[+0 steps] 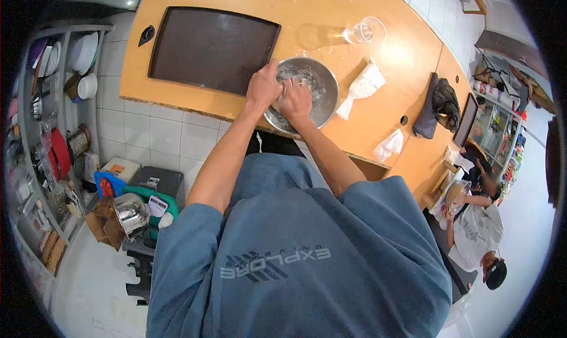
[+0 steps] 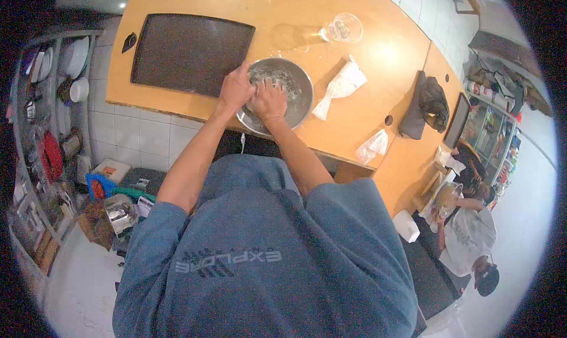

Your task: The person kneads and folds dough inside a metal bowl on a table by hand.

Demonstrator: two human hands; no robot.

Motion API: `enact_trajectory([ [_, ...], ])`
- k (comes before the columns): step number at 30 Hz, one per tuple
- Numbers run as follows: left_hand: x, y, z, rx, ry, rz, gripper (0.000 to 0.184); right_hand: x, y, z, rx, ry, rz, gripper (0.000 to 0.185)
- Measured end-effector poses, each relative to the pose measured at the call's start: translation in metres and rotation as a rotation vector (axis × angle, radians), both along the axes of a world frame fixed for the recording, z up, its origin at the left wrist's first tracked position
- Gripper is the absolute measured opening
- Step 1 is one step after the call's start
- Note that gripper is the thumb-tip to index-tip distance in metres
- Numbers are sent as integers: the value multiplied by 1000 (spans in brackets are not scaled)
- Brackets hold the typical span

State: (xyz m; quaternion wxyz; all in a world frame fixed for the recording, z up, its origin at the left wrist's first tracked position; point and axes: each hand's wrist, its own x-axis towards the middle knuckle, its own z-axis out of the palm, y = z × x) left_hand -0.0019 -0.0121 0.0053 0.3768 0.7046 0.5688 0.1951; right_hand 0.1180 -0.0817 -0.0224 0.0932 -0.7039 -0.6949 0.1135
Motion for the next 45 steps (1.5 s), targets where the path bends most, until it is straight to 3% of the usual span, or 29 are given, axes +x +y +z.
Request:
enact_trajectory([
  [4, -1, -4, -3, 26, 16, 0, 28, 6, 3, -9, 15, 129, -35, 24],
  [7, -2, -1, -13, -13, 37, 7, 37, 30, 15, -23, -154, 494, -140, 37],
  [10, -4, -2, -13, -22, 32, 2, 37, 57, 16, 15, -660, 733, -320, 55],
  [13, -3, -4, -7, -44, 34, -5, 37, 47, -6, 27, -435, 377, 14, 73],
  [14, -2, -4, -6, -37, 39, -6, 37, 47, -7, 33, -549, 472, -14, 81],
  [17, -3, -5, -10, -23, 51, -3, 35, 41, -20, 23, -405, 538, -11, 77],
  [20, -4, -3, -8, -19, 43, -5, 34, 41, -20, 50, -379, 619, -63, 70],
  [23, -5, -3, -5, -10, 49, 1, 33, 56, -12, 43, -362, 822, -197, 59],
  [24, -5, -3, -6, 0, 59, -1, 33, 63, -5, 38, -538, 938, -249, 52],
  [27, -5, -4, -12, 2, 59, -10, 33, 65, 15, 44, -762, 767, -200, 51],
  [30, -5, -6, -13, 6, 61, -7, 32, 59, 17, 50, -842, 817, -196, 49],
  [33, -6, -7, -9, -12, 72, -7, 34, 60, 19, 35, -729, 798, -42, 50],
  [39, -8, -8, -8, -2, 74, 7, 40, 67, 26, -12, -704, 412, 288, 54],
  [42, -5, -7, -4, 2, 77, 10, 42, 47, 17, 25, -556, 235, 221, 50],
  [45, -3, -4, -3, 40, 53, 16, 42, 34, 3, 32, -224, 210, 141, 42],
])
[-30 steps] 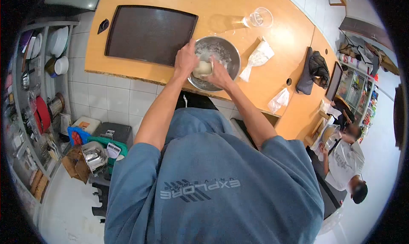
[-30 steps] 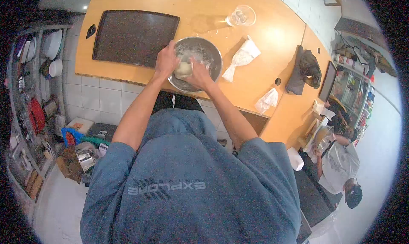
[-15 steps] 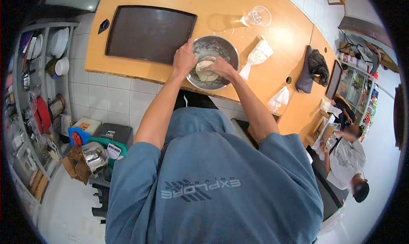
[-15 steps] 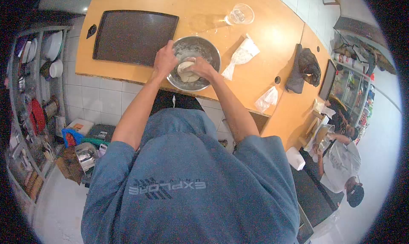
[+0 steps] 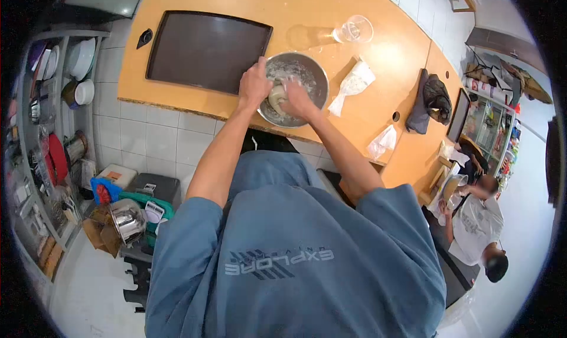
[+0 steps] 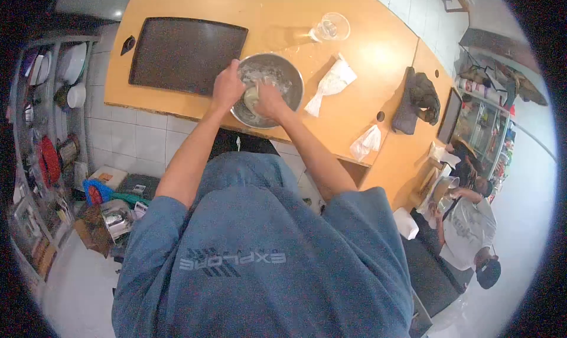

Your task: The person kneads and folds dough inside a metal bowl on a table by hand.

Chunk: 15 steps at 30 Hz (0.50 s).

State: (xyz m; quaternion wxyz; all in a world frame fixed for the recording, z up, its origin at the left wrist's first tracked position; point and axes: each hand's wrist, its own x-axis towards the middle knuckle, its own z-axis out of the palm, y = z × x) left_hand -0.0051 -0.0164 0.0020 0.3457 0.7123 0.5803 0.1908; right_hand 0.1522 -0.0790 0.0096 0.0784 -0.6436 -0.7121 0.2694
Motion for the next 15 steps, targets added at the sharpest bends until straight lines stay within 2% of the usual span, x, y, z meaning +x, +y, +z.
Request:
enact_trajectory([
  [3, -2, -1, -8, -10, 9, -2, 40, 8, 15, 14, -422, 527, -364, 39],
  [7, 0, 1, -8, -50, 39, -9, 37, 9, 22, -7, -349, 377, -385, 44],
  [10, 0, -1, -4, 5, -29, 27, 24, -9, 13, -21, -240, 342, -386, 44],
  [15, -1, -1, -8, -40, -26, 38, 31, -12, 6, -19, -202, 288, -240, 41],
])
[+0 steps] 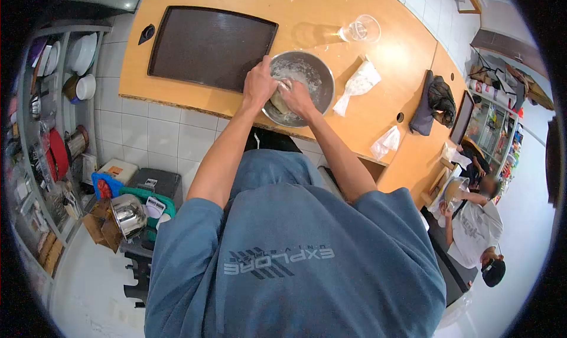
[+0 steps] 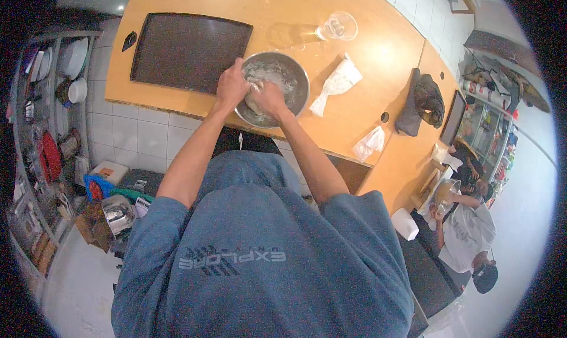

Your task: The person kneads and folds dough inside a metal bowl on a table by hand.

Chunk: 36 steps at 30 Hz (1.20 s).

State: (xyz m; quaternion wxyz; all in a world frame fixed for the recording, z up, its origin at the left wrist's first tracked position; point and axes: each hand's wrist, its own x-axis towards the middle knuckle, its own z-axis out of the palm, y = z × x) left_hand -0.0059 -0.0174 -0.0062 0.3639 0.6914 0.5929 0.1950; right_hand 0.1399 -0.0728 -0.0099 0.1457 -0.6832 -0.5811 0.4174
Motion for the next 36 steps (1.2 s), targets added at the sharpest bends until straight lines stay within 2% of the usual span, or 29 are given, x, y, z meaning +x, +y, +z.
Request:
enact_trajectory([
  [6, 0, 0, 8, 7, -18, -37, 29, -22, -19, 0, 320, -437, 52, 24],
  [9, 2, 2, 7, 15, -30, -33, 28, -28, -18, -7, 320, -535, 81, 26],
  [15, -1, 3, 0, -7, -3, -89, 26, -19, -4, -24, 280, -475, 31, 34],
  [18, -1, 2, -1, 8, 5, -54, 26, -7, 4, -20, 148, -313, 30, 37],
  [21, 0, -2, 0, 20, 4, -26, 27, 18, 9, -5, -118, 168, -253, 43],
  [22, 0, -2, 1, 25, 9, -21, 26, 30, 14, 0, -129, 375, -263, 48],
  [25, 0, -2, 1, 9, 59, -23, 27, 40, 5, 17, -168, 267, 3, 53],
  [26, 0, -2, 1, 7, 47, -22, 27, 38, 5, 21, -179, 177, 81, 63],
  [29, 1, -2, 3, 2, 26, -25, 30, 29, -18, -8, 114, -122, 149, 65],
  [32, -2, -2, 1, 4, 41, -30, 32, 27, -25, 2, 128, 40, 98, 65],
  [35, -4, -1, 2, 22, 48, -42, 31, 25, -17, 39, 68, 180, 6, 61],
  [36, -4, -1, -1, 24, 47, -40, 31, 30, -18, 33, 45, 250, -72, 62],
])
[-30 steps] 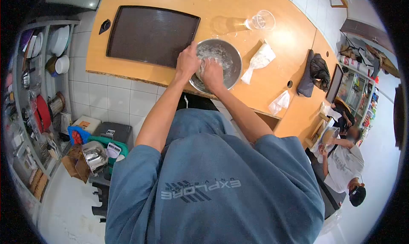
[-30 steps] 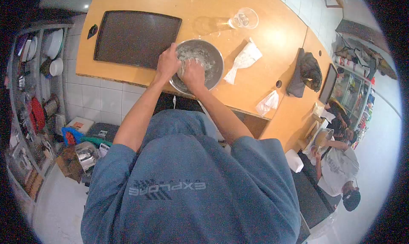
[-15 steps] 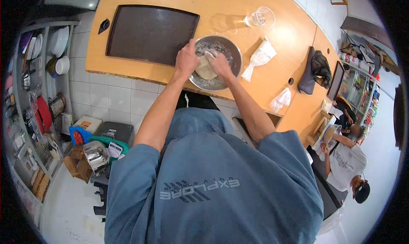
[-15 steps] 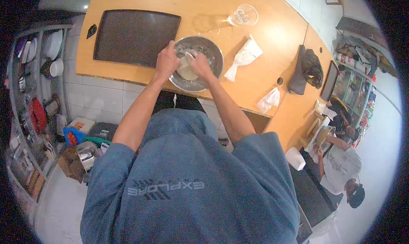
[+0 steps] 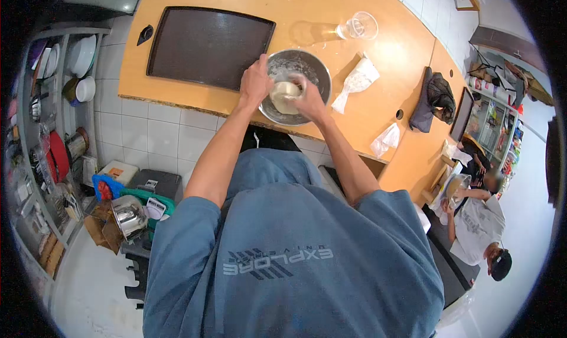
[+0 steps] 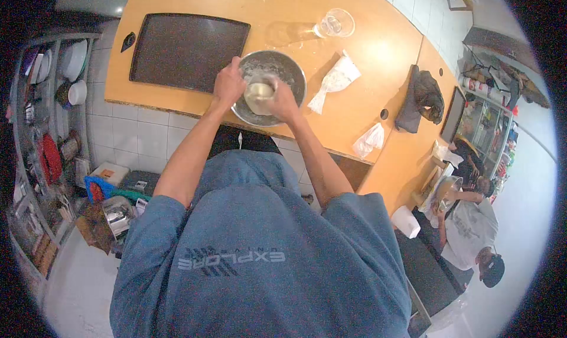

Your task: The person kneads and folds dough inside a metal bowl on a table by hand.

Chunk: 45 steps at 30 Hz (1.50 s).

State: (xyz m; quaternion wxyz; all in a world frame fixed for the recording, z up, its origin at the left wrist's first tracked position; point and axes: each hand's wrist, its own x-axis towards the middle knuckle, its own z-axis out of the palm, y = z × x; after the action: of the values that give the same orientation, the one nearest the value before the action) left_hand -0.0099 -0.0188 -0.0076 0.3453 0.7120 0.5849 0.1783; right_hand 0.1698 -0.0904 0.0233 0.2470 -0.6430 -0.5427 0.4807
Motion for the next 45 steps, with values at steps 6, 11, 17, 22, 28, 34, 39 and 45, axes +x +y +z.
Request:
enact_trajectory([
  [6, -1, -1, 4, -19, -30, -4, 31, 17, 27, -1, -302, -72, 87, 56],
  [11, -3, -7, 13, -78, -183, 44, 26, -3, 22, -21, -221, -154, 51, 47],
  [17, 2, -10, 11, -127, -185, 121, 28, -65, -14, -33, 251, -740, -10, 22],
  [22, 1, -11, 8, -121, -172, 112, 27, -70, -6, -40, 353, -857, 24, 18],
  [28, 1, -9, 13, -52, -203, 116, 21, -59, 17, -40, 235, -766, 46, 25],
  [34, 3, 0, 10, -60, -127, 93, 25, -33, 35, -52, 119, -421, -122, 29],
  [39, 3, -1, 13, -78, -106, 87, 23, -16, 4, -22, 245, -374, 64, 55],
  [45, 4, -6, 13, -48, -113, 105, 22, -30, -12, -12, 61, -526, 112, 69],
])
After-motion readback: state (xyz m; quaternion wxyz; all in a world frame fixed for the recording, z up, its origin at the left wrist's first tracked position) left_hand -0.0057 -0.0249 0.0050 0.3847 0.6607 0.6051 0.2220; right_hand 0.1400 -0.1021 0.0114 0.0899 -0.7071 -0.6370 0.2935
